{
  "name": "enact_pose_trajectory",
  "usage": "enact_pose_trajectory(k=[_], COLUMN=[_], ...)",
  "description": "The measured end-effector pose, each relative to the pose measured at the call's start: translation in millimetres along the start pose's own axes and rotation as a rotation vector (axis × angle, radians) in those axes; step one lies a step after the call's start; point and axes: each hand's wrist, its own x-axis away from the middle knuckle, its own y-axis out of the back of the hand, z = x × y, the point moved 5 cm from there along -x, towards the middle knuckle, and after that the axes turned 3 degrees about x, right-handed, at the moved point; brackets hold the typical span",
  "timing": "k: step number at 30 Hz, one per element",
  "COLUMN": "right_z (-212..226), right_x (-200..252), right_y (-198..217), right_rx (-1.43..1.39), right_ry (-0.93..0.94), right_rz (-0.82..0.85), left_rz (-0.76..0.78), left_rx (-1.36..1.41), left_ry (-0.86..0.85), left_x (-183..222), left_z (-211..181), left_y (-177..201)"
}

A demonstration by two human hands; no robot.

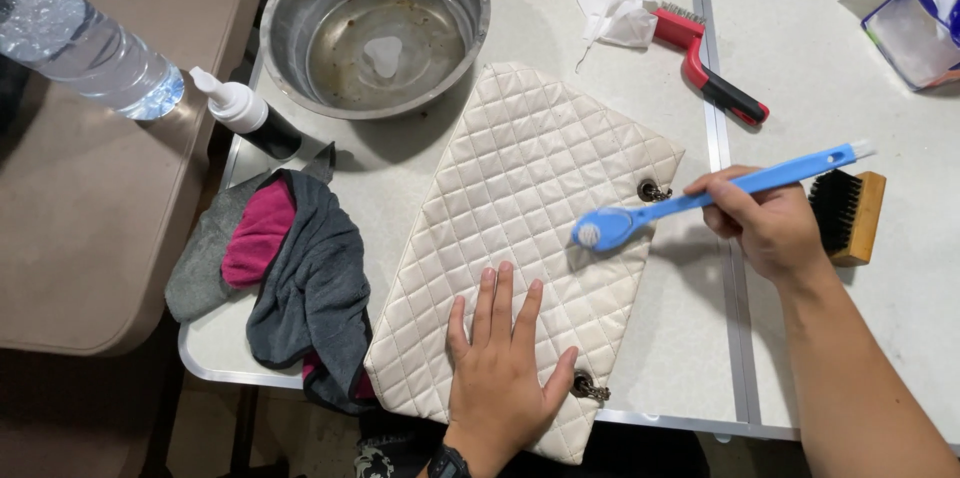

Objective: Cleaning a white quilted leather handbag using cleaning solution and various brushes.

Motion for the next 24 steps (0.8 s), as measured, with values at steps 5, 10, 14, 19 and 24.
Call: enact_pose_trajectory(k=[5, 10, 14, 19, 24], right_z=[0, 2, -7, -3, -12], right_x=[10, 1, 10, -2, 0], right_y=[-24, 2, -22, 9, 16], right_rx=[0.116, 0.01, 0.218, 0.06, 0.051], right_ry=[-0.266, -0.01, -0.283, -0.186, -0.205], right_rz=[0.401, 0.063, 0.51, 0.054, 0.27], left_rz=[0.013, 0.008, -0.002, 0.028, 0.046], left_rx=[-0.005, -0.004, 0.007, 0.01, 0.033], left_ry=[-0.002, -0.001, -0.009, 0.01, 0.009], left_x=[0, 1, -1, 1, 0], left_z=[0, -1, -1, 1, 1], left_y=[0, 0, 2, -1, -3])
